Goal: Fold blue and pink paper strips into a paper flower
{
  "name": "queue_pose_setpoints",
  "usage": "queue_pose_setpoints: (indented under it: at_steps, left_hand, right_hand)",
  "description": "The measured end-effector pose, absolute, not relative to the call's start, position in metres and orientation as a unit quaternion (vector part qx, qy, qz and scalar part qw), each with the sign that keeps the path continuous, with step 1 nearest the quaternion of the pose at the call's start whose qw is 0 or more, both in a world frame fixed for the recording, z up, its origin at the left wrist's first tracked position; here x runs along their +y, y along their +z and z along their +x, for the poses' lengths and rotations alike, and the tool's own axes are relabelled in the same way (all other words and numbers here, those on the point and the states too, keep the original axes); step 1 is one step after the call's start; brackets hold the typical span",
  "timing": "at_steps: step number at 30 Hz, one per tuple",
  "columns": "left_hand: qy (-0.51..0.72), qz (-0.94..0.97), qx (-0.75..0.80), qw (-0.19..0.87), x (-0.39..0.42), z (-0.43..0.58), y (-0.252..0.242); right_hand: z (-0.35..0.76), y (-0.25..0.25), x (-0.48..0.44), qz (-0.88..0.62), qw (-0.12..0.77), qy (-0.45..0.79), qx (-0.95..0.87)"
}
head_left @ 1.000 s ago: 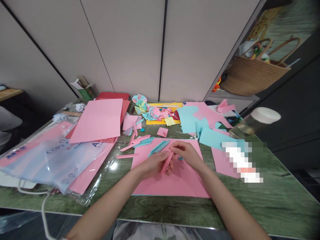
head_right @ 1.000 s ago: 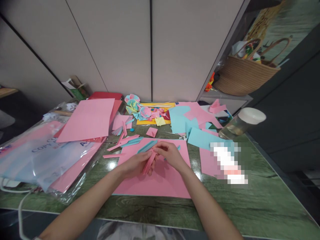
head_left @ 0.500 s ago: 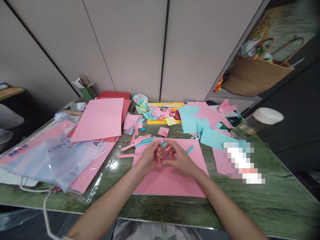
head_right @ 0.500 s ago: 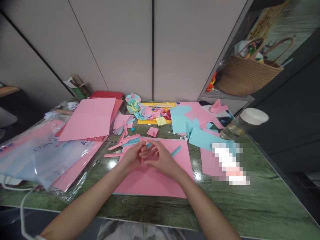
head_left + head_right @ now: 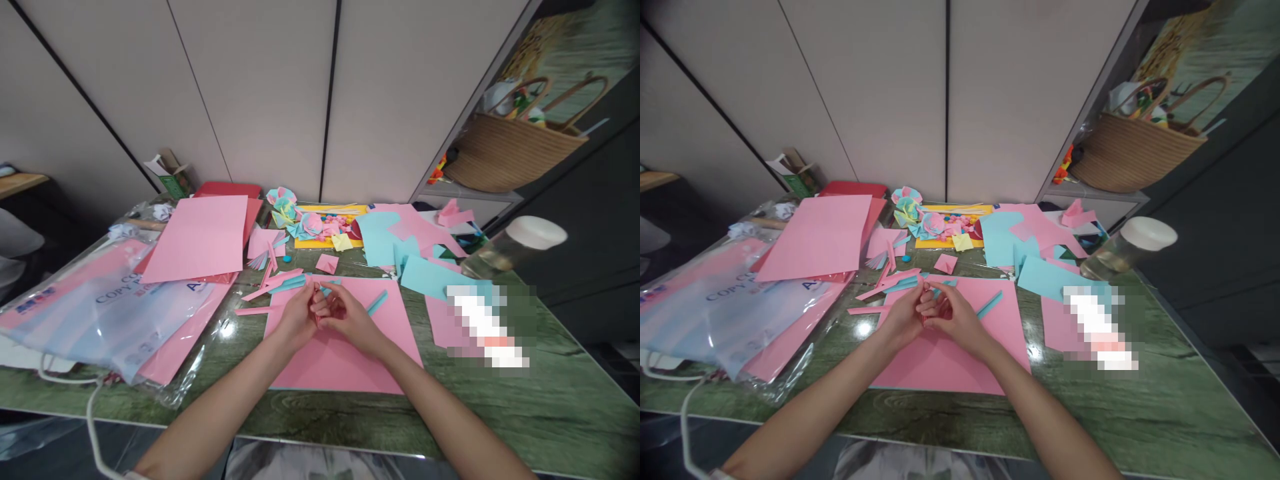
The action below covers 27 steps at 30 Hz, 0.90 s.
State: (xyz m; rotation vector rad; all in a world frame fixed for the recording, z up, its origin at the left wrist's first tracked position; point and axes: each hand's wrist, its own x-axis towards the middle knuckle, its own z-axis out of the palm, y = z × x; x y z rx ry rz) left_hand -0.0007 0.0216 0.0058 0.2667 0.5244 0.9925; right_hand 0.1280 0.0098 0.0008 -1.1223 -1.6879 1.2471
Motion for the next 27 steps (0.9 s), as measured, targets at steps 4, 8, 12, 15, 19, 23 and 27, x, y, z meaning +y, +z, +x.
queue_pose_setpoints:
  at_steps: [4, 8, 12, 15, 19, 23, 27]
  left_hand:
    - [0.449, 0.132, 0.251, 0.847, 0.0218, -0.0005, 0.0018]
    - [0.453, 0.128, 0.251, 0.846, 0.0216, -0.0004, -0.0016]
    - [0.455, 0.127, 0.251, 0.845, 0.0215, 0.0000, -0.0016]
    - [0.460, 0.123, 0.258, 0.840, 0.0215, 0.0008, -0.0005]
    - [0.456, 0.120, 0.255, 0.844, 0.0210, 0.0015, -0.0004]
    - [0.454, 0.124, 0.250, 0.846, 0.0209, 0.0010, -0.0012]
    - [0.438, 0.155, 0.256, 0.848, 0.0208, -0.0005, -0.0006]
  right_hand:
    - [0.1274, 0.0015, 0.0105, -0.435, 0.366, 0.484, -0.665]
    - [0.1276, 0.0037, 0.0100, -0.434, 0.360, 0.491, -0.664]
    - [0.1272, 0.0042, 0.0090, -0.432, 0.357, 0.499, -0.661]
    - [0.1269, 0.0029, 0.0092, -0.431, 0.357, 0.499, -0.661]
    - [0.1270, 0.0019, 0.0098, -0.429, 0.355, 0.497, -0.666]
    - [0.1275, 0.0026, 0.0091, -0.429, 0.347, 0.494, -0.671]
    - [0.1295, 0.0041, 0.0089, -0.442, 0.351, 0.450, -0.692]
